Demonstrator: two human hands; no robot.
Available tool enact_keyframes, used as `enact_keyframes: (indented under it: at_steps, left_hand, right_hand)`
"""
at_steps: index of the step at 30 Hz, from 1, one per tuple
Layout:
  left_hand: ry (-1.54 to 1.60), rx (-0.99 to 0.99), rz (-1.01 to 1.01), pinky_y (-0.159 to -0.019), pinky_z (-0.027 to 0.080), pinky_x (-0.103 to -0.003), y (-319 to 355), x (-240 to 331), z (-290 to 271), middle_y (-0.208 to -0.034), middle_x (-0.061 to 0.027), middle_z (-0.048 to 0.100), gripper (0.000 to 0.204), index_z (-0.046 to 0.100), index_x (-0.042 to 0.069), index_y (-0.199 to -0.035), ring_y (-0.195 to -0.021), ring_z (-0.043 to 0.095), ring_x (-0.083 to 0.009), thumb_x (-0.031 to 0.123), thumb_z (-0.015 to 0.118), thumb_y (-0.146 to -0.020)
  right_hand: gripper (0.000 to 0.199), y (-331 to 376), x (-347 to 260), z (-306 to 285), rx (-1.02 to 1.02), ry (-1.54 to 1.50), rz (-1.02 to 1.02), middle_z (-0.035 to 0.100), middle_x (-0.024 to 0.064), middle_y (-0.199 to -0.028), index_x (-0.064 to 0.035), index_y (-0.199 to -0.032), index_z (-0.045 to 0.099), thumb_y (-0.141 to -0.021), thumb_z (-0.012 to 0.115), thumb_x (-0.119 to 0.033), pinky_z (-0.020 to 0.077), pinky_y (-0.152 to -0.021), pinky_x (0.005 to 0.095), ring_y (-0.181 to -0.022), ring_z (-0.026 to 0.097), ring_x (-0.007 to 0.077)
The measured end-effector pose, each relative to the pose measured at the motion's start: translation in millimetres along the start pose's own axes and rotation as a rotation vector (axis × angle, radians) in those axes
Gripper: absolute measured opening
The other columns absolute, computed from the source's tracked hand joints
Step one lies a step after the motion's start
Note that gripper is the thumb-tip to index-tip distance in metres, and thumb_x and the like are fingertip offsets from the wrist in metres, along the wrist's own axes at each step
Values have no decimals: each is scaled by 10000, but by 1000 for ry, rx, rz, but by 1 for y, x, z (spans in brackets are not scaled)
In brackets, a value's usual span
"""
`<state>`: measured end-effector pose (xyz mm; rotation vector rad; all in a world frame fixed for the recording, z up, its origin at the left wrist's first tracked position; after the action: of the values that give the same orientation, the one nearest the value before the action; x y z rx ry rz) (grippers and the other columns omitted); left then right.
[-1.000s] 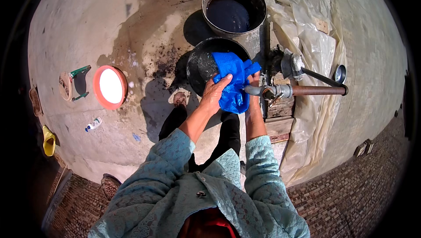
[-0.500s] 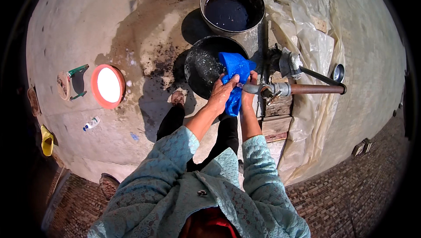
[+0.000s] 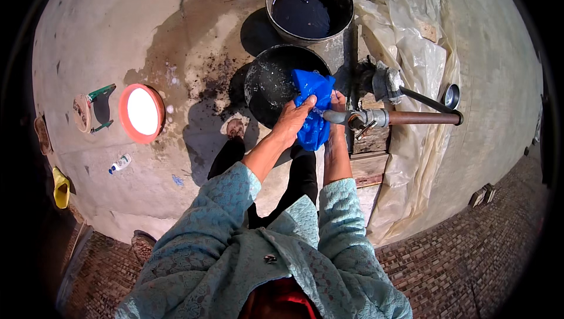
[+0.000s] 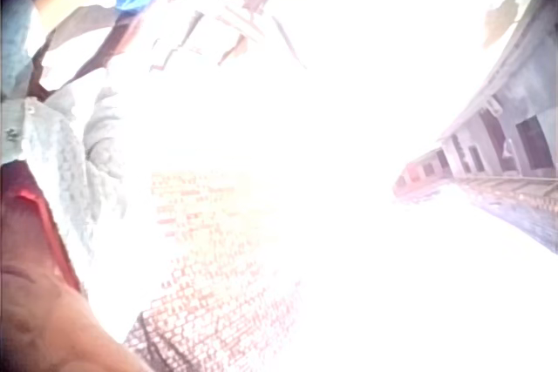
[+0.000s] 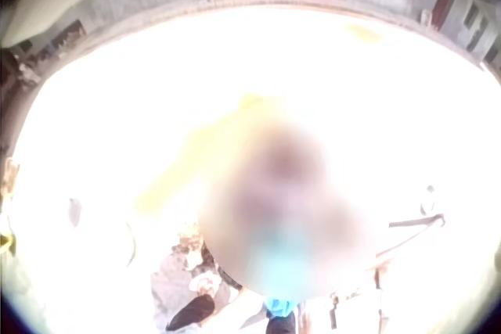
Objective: The person washes a blue cloth by hand in a pink basin filled with soapy water, scrubbing and wringing it repeatedly. They then rinse the cloth under a running tap and wring it out again.
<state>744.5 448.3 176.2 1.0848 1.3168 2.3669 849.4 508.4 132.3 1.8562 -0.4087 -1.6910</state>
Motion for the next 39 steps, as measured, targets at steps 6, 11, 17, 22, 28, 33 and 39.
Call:
enact_keyframes:
  at_steps: [6,11,17,22,28,33,39]
  left_hand:
    - [255,105,121,-895,426,-306,-16,9,-10,-1079,-56,579,428,551,49,-1125,-1005,517,-132,354,643,-840]
    - [267,122,110,-862,439,-294,-3,14,-1,-993,-37,606,355,578,71,-1083,-937,553,-125,310,657,-833]
    - [340,-13,165,-938,397,-362,-6,5,-20,-1148,-44,546,512,502,90,-1200,-1076,511,-179,306,701,-781]
    - [270,62,-66,-848,300,-748,0,-5,-38,-1390,-92,335,690,337,191,-1331,-1253,360,-365,384,685,-768]
    - [658,-354,-253,-845,283,-763,17,-1,-25,-1425,-130,288,756,265,176,-1382,-1226,376,-424,448,644,-786]
    - [695,-145,-90,-913,440,-520,-22,-3,-32,-1177,-126,569,482,501,51,-1203,-1064,559,-306,252,638,-786]
    - [648,6,16,-889,473,-420,-19,15,-46,-1026,-101,620,325,574,32,-1058,-946,598,-262,52,614,-736]
  right_hand:
    - [438,47,-10,34,49,547,-404,463,166,-1135,-42,-1236,434,-928,475,-350,371,-919,374,-1040,489,254]
    - [310,40,-1,38,145,203,-257,501,66,-867,-25,-967,486,-904,546,-322,413,-739,289,-806,466,151]
    - [370,-17,3,-15,245,-358,4,571,18,-831,-109,-974,566,-850,595,-457,467,-703,299,-779,554,141]
    - [328,-18,-30,-27,119,-1217,428,590,17,-796,-143,-903,597,-795,648,-449,479,-772,348,-793,565,158]
    - [308,-12,-30,-12,-338,-1121,89,597,44,-942,-147,-980,584,-790,639,-383,451,-874,388,-918,560,216]
    - [462,18,-53,16,-161,-462,-290,524,92,-1092,-128,-1174,468,-756,663,-93,376,-952,365,-1042,495,218]
    - [914,55,-26,16,-208,397,-625,304,191,-1373,-85,-1402,280,-690,743,-423,215,-1065,424,-1269,302,321]
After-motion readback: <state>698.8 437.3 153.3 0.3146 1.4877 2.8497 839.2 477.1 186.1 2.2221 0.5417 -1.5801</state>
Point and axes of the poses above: each hand's wrist, its own y-axis away from the middle knuckle, its own z-axis out of the palm, x = y × z, the point moved 1 cm from there along -y, towards the middle knuckle
